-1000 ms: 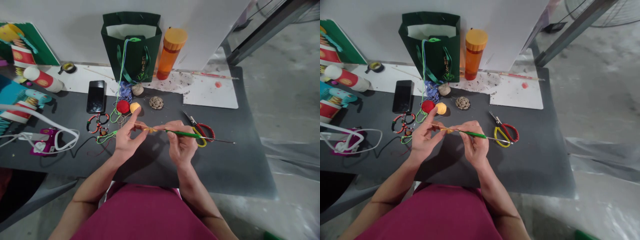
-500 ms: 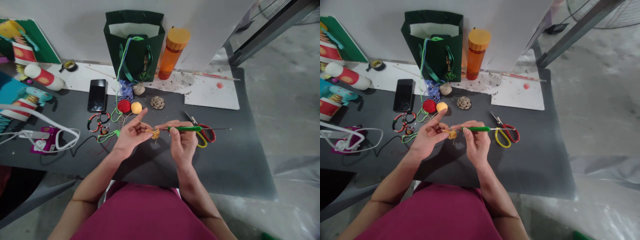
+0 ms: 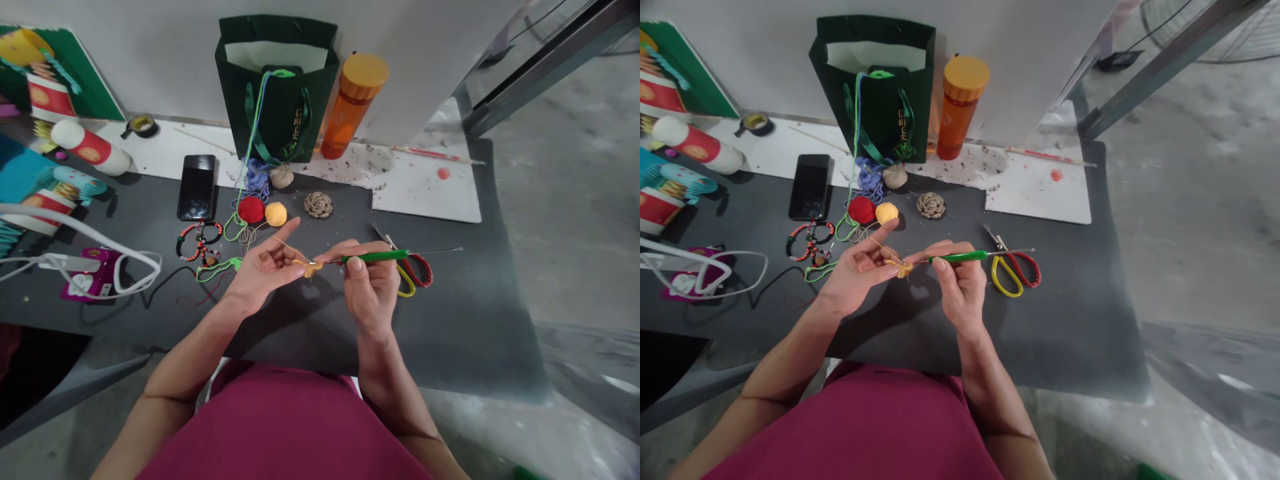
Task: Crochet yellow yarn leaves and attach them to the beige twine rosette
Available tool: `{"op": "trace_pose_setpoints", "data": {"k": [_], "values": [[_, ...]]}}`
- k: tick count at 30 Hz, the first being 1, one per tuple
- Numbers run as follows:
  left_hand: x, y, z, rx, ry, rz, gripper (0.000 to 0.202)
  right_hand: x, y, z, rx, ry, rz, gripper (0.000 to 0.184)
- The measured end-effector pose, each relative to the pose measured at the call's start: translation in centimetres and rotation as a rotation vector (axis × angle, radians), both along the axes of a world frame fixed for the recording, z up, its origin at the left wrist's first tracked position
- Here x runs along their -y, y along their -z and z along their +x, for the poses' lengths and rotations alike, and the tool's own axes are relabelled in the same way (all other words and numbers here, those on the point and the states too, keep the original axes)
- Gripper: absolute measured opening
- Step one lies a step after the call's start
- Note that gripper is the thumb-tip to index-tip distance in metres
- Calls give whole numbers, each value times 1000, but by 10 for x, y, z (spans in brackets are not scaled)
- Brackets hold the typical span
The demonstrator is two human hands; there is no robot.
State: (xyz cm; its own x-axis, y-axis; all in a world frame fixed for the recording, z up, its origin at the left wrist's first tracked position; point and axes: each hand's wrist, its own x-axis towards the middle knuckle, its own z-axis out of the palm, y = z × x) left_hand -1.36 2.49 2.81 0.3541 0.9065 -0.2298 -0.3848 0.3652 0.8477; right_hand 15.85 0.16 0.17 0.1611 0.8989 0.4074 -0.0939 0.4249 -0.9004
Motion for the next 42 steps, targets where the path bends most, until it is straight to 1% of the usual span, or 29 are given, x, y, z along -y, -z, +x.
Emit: {"op": "trace_pose_setpoints", "data": {"k": [7,12,17,20,23,28,34,38,42], "values": [[0,2,-1,-27,-7,15,87,0,-5,2,63,6,9,9],[0,3,-1,-49,-25,27,80,1,-12,3,156,14,41,7],[-1,3,-2,-83,-49,28,79,2,-12,5,273,27,124,6],[-1,4,-2,-109,-63,33,81,2,-9,4,349,43,203,9],[-1,5,-3,-97,-55,32,81,2,-8,2,323,65,252,13],[-1,6,-2,-63,-34,16,80,1,-12,0,225,61,226,12],[-1,4,-3,-73,-60,8,76,0,-10,1,263,61,215,7],[-2,2,-3,-71,-68,-3,72,1,-8,1,307,77,227,9],[-1,3,-2,-55,-66,-8,68,2,-7,0,304,86,231,9]]}}
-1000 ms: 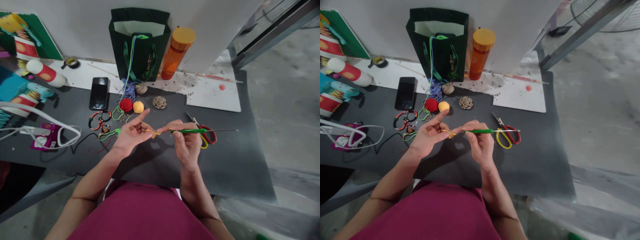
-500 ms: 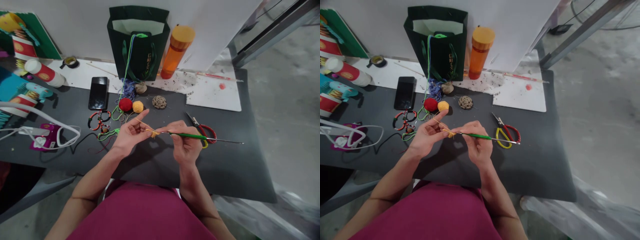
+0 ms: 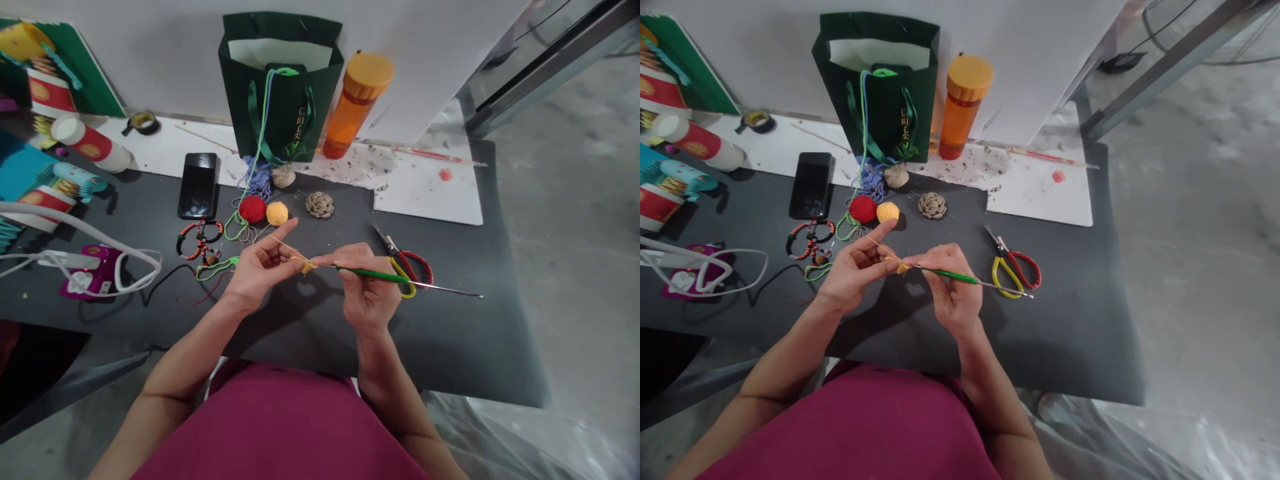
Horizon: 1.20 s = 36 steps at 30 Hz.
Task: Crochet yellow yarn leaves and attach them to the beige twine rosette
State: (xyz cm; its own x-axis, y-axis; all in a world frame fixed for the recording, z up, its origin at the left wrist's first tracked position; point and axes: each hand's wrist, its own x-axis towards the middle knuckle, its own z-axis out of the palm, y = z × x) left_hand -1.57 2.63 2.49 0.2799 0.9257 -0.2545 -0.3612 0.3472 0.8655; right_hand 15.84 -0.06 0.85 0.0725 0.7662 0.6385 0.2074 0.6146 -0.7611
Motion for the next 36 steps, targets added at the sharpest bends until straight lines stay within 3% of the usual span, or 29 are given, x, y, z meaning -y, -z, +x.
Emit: {"op": "trace_pose_setpoints", "data": {"k": [6,18,21,26,29,32,36], "values": [[1,4,0,0,-6,6,68,1,0,2,39,25,-23,9],[-2,9,2,-88,-75,4,71,6,0,-2,317,80,133,24],[1,12,4,-243,-155,146,67,7,0,-4,360,92,144,25],[10,13,6,-549,-315,554,53,5,-1,-7,332,118,138,26],[15,14,8,-606,-347,673,53,4,0,-9,328,138,139,27],[18,17,12,-450,-375,582,59,5,2,-11,317,141,152,28],[20,15,17,-99,-351,264,73,7,4,-13,308,146,194,35]]}}
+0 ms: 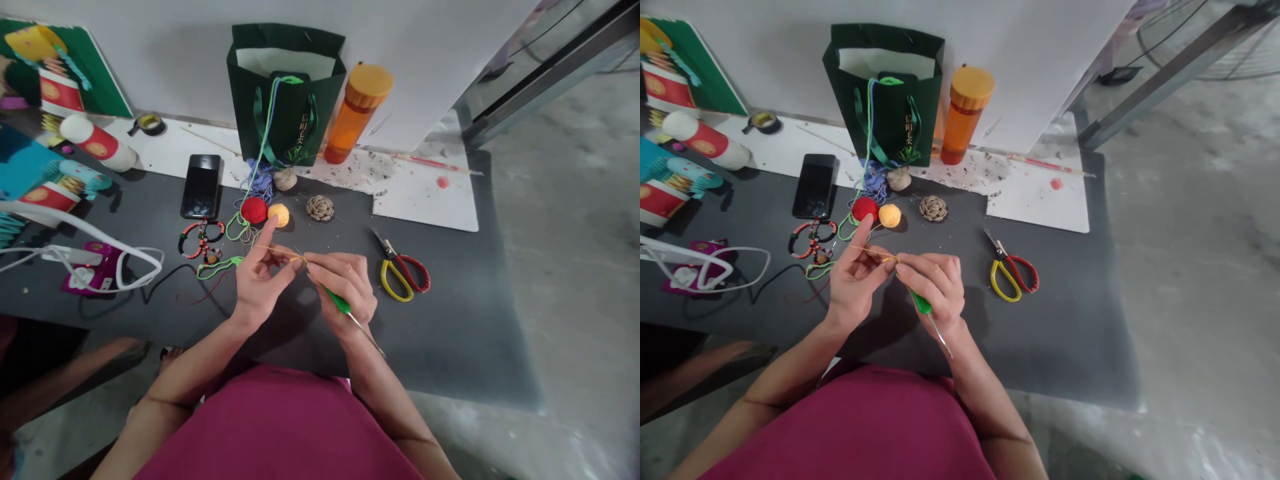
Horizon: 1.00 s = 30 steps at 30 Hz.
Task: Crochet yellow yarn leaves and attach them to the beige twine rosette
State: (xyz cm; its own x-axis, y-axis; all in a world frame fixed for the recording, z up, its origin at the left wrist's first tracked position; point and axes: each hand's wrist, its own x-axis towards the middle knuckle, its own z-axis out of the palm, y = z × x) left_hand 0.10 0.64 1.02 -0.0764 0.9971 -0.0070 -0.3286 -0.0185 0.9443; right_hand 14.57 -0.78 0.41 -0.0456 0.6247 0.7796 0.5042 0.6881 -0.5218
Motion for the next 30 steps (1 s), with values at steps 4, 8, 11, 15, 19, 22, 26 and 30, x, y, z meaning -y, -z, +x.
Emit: {"op": "trace_pose_setpoints", "data": {"k": [4,8,11,15,19,22,26,30], "values": [[0,-7,1,341,173,-280,85,2,3,-2,-9,1,-8,38],[0,-9,-2,529,307,-426,83,3,7,-6,-157,-19,-44,32],[-1,-6,-3,568,336,-465,80,3,10,-8,-240,-35,-95,28],[-2,-3,-5,526,343,-478,82,5,12,-5,-261,26,-127,17],[-4,-2,-8,495,330,-462,73,8,10,-1,-272,172,-174,9],[-6,-2,-10,475,337,-456,64,7,8,-3,-432,102,-334,10],[-5,-5,-9,504,373,-420,57,2,13,-9,-683,-135,-514,12],[-2,-5,-5,450,372,-349,58,2,23,-16,-780,-91,-536,16]]}}
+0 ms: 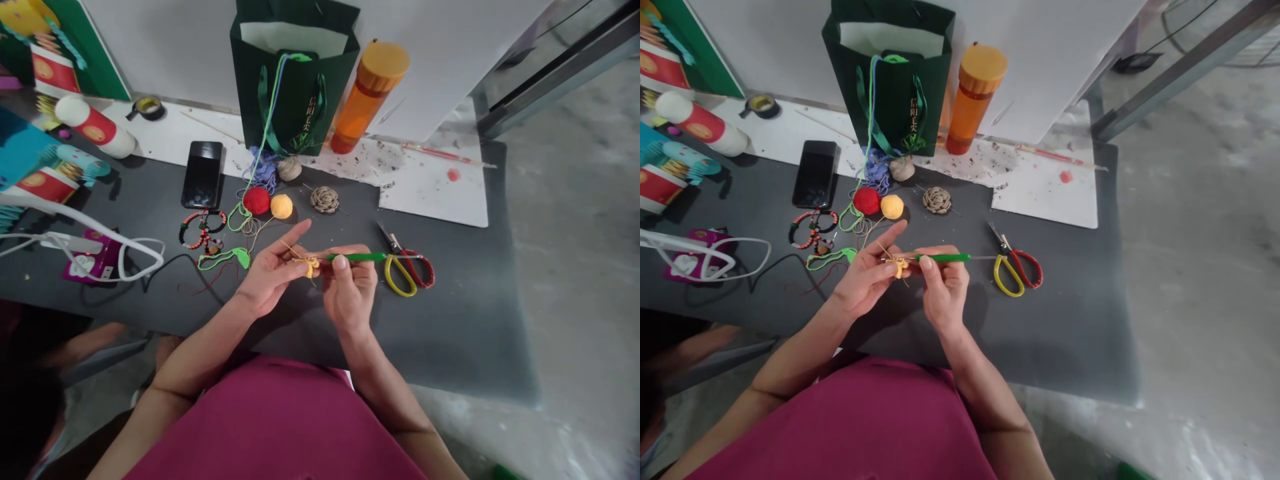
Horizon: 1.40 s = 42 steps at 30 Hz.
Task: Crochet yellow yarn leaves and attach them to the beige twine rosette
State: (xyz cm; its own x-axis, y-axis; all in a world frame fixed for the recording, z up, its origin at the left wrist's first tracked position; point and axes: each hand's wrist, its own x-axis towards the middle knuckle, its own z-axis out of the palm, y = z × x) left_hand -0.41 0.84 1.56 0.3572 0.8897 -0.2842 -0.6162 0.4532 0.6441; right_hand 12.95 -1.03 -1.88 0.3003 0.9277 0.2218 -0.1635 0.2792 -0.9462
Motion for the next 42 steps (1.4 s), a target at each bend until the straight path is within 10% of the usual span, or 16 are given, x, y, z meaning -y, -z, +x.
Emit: {"op": "trace_pose_setpoints", "data": {"k": [9,15,25,42], "values": [[1,2,0,-120,-99,114,59,1,-9,-1,117,-17,129,7],[3,4,5,-116,-167,48,74,-1,-16,0,559,112,404,22],[4,2,1,9,-65,-31,81,8,2,-4,162,188,50,8],[5,7,2,-3,-31,74,64,1,-9,-7,-123,1,-23,17]]}}
